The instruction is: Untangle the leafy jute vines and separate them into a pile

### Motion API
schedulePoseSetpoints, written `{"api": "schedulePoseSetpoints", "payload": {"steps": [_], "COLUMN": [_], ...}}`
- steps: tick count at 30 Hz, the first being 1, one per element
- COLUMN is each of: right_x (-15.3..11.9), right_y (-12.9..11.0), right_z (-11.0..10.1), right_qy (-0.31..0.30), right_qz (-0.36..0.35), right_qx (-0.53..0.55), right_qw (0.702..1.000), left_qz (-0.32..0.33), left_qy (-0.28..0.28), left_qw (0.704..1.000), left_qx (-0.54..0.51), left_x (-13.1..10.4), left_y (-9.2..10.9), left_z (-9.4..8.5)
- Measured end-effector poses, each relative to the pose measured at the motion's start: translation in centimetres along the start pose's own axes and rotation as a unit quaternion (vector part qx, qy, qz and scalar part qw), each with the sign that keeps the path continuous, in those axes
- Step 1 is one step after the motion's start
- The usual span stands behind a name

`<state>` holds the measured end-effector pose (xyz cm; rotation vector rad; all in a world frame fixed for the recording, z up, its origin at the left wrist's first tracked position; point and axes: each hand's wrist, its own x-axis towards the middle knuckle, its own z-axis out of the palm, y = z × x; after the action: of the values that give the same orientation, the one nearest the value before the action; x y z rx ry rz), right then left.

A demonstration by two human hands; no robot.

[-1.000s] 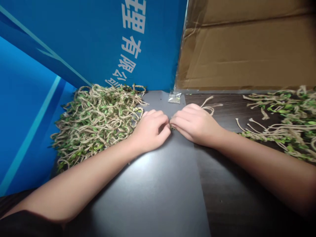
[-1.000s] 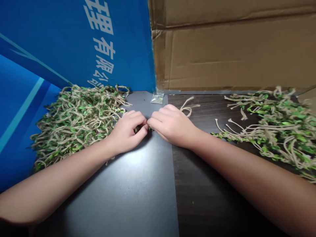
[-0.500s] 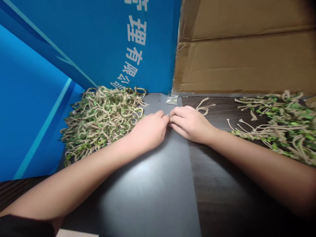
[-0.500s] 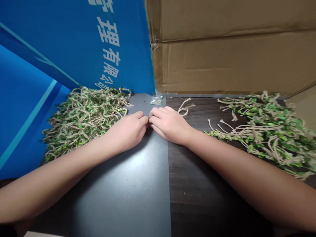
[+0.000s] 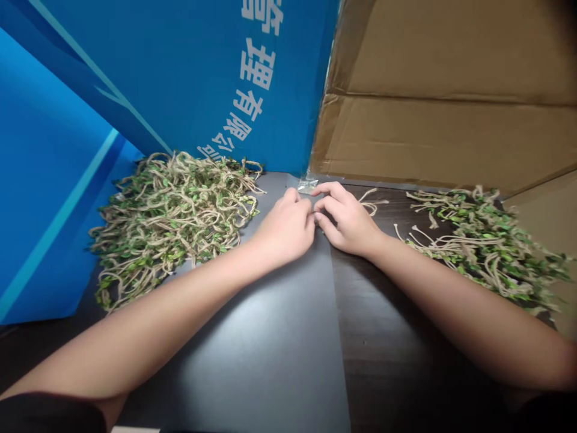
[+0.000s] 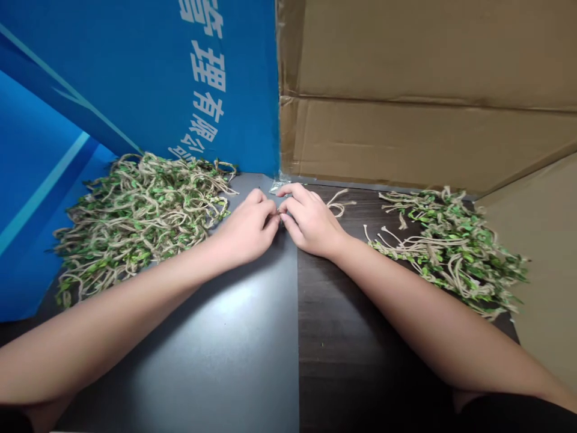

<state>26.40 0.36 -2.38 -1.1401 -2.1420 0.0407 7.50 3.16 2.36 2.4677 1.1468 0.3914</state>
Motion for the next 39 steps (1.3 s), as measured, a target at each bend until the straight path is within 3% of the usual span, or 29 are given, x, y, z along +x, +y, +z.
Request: {"api": "schedulePoseSetpoints", "payload": {"steps": [4,7,17,20,25,28,34,39], "right_x": [-0.1,0.0,-0.1,-0.1,0.4,0.7,-0.1,-1.6], "right_y": [-0.2,-0.5,-1.1,-1.3,-2.1,-2.7,-3.3,-3.5], "right_z": [-0.2,-0.2,0.0,-0.3,-1.5,-2.1,-2.0,-1.1], "right_qy": [-0.001,0.008,0.022,0.007,-0.014,-0.033,-0.027,-0.021], "right_qz": [-0.017,-0.032,-0.045,-0.069,-0.115,-0.120,-0.072,0.031], "right_qx": [-0.030,-0.048,-0.112,-0.128,-0.153,-0.166,-0.153,-0.080], "right_qw": [0.999,0.998,0.992,0.989,0.981,0.978,0.985,0.996], "left_qz": [-0.047,-0.028,0.072,0.085,0.057,0.052,0.033,0.044], "left_qy": [0.080,0.085,0.079,0.071,0.124,0.124,0.070,0.027], "left_qw": [0.985,0.977,0.984,0.987,0.988,0.988,0.988,0.991], "left_qx": [-0.146,-0.196,-0.141,-0.116,-0.071,-0.081,-0.131,-0.123], "left_x": [-2.1,-3.1,-1.5,-1.7,-2.5,-2.8,-2.5,-2.3], "left_y": [0.3,0.5,-2.9,-3.1,-2.6,-2.2,-2.2,-2.4], "left_z": [2.3,2.7,1.7,1.6,1.2,1.0,1.3,1.6]}}
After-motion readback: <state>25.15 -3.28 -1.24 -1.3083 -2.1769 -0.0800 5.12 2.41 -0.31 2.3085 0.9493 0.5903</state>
